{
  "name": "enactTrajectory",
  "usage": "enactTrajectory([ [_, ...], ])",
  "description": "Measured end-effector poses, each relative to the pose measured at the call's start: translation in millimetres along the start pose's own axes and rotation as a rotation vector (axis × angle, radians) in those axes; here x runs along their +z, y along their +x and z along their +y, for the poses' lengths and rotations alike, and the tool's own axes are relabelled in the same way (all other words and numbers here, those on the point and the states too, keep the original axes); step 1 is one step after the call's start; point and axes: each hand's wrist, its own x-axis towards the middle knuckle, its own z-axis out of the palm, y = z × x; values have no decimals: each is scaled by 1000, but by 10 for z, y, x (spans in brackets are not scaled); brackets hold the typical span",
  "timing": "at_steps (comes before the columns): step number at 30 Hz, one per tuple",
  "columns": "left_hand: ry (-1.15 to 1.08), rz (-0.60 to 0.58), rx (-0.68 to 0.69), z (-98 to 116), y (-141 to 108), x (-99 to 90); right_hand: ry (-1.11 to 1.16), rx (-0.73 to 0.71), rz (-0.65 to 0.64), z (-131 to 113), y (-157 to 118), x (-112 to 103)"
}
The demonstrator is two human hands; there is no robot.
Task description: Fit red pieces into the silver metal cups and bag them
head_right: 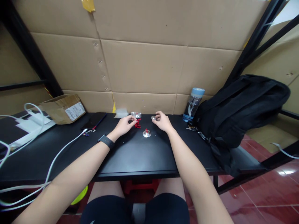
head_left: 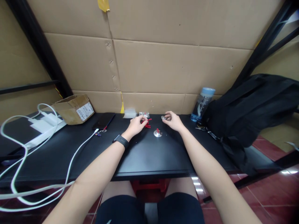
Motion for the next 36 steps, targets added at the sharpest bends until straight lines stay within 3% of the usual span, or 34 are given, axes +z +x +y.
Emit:
enactTrajectory([
  [6, -270, 100, -21, -13, 30, 34, 311, -63, -97, -188, -59, 166],
  [12, -361, 42, -35, 46, 4, 39, 471, -79, -175, -369, -142, 222],
  [20, -368, 87, 17, 44, 2, 73, 555, -110, -185, -547, -205, 267],
  [28, -249, 89, 34, 104, -35, 93, 570, -127, -248, -552, -236, 374],
  [36, -312, 96, 47, 110, -17, 68, 547, -153, -192, -626, -258, 339],
])
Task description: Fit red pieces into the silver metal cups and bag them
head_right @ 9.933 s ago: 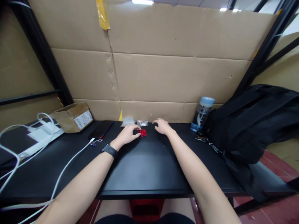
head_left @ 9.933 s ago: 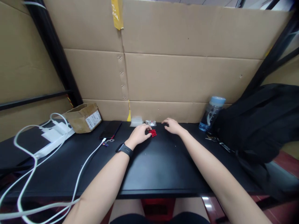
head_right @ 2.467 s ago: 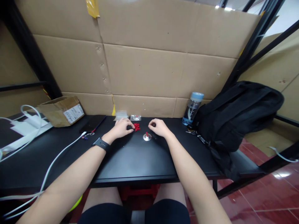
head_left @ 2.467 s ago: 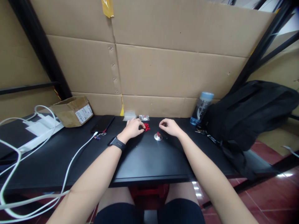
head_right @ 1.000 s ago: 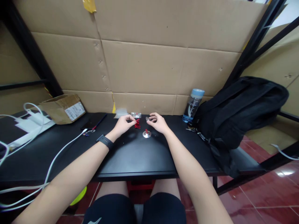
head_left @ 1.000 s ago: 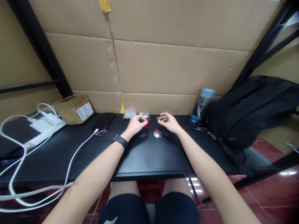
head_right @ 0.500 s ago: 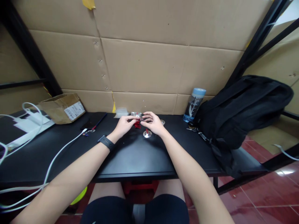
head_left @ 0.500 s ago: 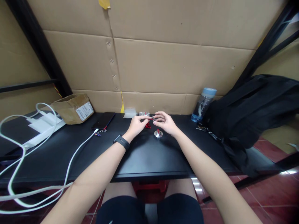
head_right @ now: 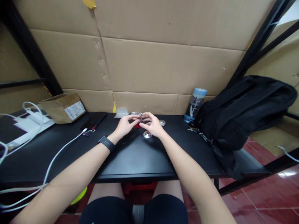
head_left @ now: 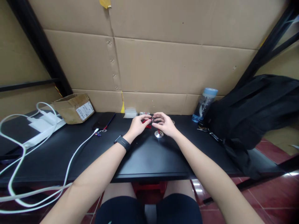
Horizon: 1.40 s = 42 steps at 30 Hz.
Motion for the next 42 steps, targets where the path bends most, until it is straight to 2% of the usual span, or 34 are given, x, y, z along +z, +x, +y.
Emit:
enactTrajectory([
  [8, -194, -41, -86, -48, -5, 111, -9, -35, -12, -1, 1, -7],
  [12, -88, -89, -29, -56, -11, 110, -30, -54, -29, 7, -5, -4],
  [18, 85, -70, 31, -74, -6, 110, -54, -31, -2, 27, -9, 23],
  [23, 162, 14, 60, 12, -31, 122, -104, 67, 4, 112, 28, -27],
  [30, 198, 19, 75, 34, -64, 111, -213, 25, -168, 115, 36, -123],
  [32, 189, 15, 89, 38, -70, 111, -252, -15, -152, 107, 40, -127],
  [37, 150, 137, 115, 148, -98, 101, -412, -61, -81, 83, 38, -140],
  [42, 337, -91, 134, 222, -145, 97, -425, -41, -77, 29, 17, -157],
])
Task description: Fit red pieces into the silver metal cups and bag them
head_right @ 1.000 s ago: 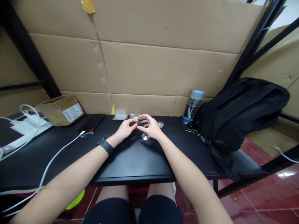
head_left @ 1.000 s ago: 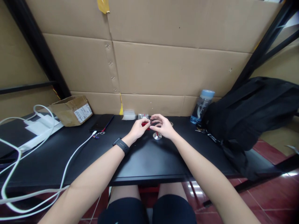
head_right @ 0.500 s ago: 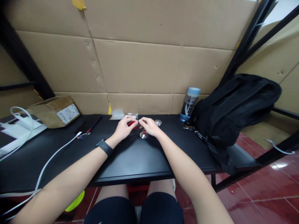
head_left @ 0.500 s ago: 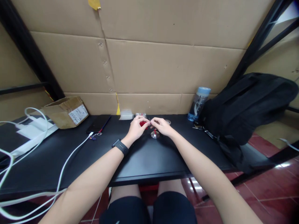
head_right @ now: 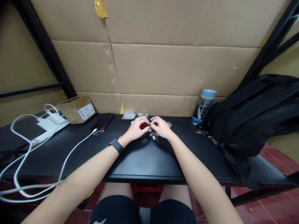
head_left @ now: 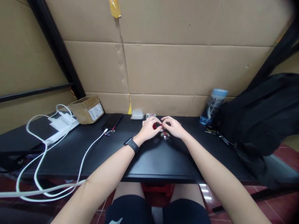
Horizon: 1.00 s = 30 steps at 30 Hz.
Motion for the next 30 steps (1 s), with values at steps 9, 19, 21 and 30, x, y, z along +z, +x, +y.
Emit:
enactTrajectory([
  [9, 139, -34, -55, -70, 18, -20, -105, -20, -71, -12, -14, -80],
  [19, 177, 3, -269, -84, 53, -113, -220, 63, -250, 47, -58, -84],
  [21, 149, -16, -286, -75, 56, -111, -133, 98, -158, 33, -38, -63],
  [30, -61, -10, -229, -14, 52, -121, 418, 220, 38, -51, -17, 101],
])
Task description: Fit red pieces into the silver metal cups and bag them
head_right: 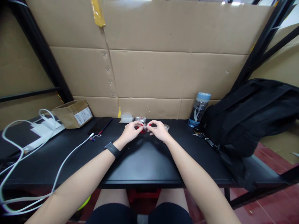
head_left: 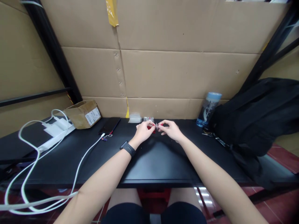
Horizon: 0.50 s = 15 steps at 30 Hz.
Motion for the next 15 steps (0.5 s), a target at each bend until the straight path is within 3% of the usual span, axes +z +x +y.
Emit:
enactTrajectory([
  [8, 63, -30, 32, -28, 5, 18, 203, 86, -32, 4, -27, 6],
  [15, 40, -112, 114, -74, 8, 25, 93, 76, -105, -24, -42, -63],
])
